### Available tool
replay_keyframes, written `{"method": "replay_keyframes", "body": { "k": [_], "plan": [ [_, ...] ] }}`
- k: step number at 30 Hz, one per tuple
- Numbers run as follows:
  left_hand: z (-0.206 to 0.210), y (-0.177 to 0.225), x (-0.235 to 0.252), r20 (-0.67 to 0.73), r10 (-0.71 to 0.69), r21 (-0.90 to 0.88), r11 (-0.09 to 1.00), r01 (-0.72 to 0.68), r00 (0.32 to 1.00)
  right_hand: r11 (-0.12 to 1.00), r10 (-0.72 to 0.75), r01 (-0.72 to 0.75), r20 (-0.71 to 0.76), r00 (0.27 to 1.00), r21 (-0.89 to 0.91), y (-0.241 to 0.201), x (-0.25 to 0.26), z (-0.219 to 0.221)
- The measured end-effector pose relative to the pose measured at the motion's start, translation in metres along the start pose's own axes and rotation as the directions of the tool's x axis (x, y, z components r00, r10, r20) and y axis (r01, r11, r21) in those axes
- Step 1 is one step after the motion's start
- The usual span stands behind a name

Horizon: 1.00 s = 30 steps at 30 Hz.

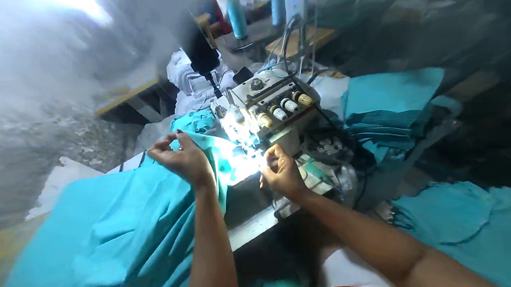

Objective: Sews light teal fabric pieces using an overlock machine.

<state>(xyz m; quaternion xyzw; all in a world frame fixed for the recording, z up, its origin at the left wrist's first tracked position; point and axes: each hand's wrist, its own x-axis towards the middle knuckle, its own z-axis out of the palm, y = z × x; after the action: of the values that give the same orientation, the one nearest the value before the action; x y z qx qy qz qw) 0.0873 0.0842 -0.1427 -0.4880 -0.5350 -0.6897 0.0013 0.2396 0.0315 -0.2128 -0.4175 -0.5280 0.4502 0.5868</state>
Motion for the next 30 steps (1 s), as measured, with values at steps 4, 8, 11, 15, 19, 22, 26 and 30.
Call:
{"method": "replay_keyframes", "body": {
  "k": [4,8,11,15,19,22,26,30],
  "plan": [
    [-0.025,0.052,-0.03,-0.022,0.1,-0.343,0.934,-0.102,0.995,0.993,0.115,-0.11,0.309,0.944,-0.035,-0.017,-0.002,0.006],
    [-0.035,0.043,-0.028,0.134,0.058,-0.309,0.951,-0.013,0.989,0.963,0.211,-0.119,0.397,0.893,-0.244,-0.012,-0.005,-0.004],
    [-0.033,0.024,-0.03,0.227,-0.03,-0.146,0.987,0.064,0.974,0.928,0.32,-0.222,0.334,0.887,-0.301,-0.006,0.001,-0.024],
    [-0.031,0.023,-0.053,0.47,-0.065,0.052,0.998,0.046,0.88,0.846,0.402,-0.313,0.129,0.907,-0.431,-0.016,0.02,-0.047],
    [-0.035,0.047,-0.063,0.801,-0.054,0.153,0.981,-0.117,0.596,0.972,0.16,-0.153,0.027,0.987,-0.181,-0.034,0.025,-0.04],
    [-0.043,0.072,-0.04,0.929,-0.118,0.178,0.973,-0.145,0.35,0.967,0.113,-0.16,0.231,0.966,0.199,-0.065,0.016,-0.014],
    [-0.064,0.097,0.036,0.94,-0.341,0.314,0.834,-0.453,0.025,0.99,0.14,-0.11,0.722,0.677,-0.088,-0.082,0.018,0.01],
    [-0.056,0.1,0.074,0.602,-0.771,0.559,0.221,-0.799,0.208,0.911,0.066,0.333,0.882,0.468,-0.244,-0.074,0.006,0.024]
  ]
}}
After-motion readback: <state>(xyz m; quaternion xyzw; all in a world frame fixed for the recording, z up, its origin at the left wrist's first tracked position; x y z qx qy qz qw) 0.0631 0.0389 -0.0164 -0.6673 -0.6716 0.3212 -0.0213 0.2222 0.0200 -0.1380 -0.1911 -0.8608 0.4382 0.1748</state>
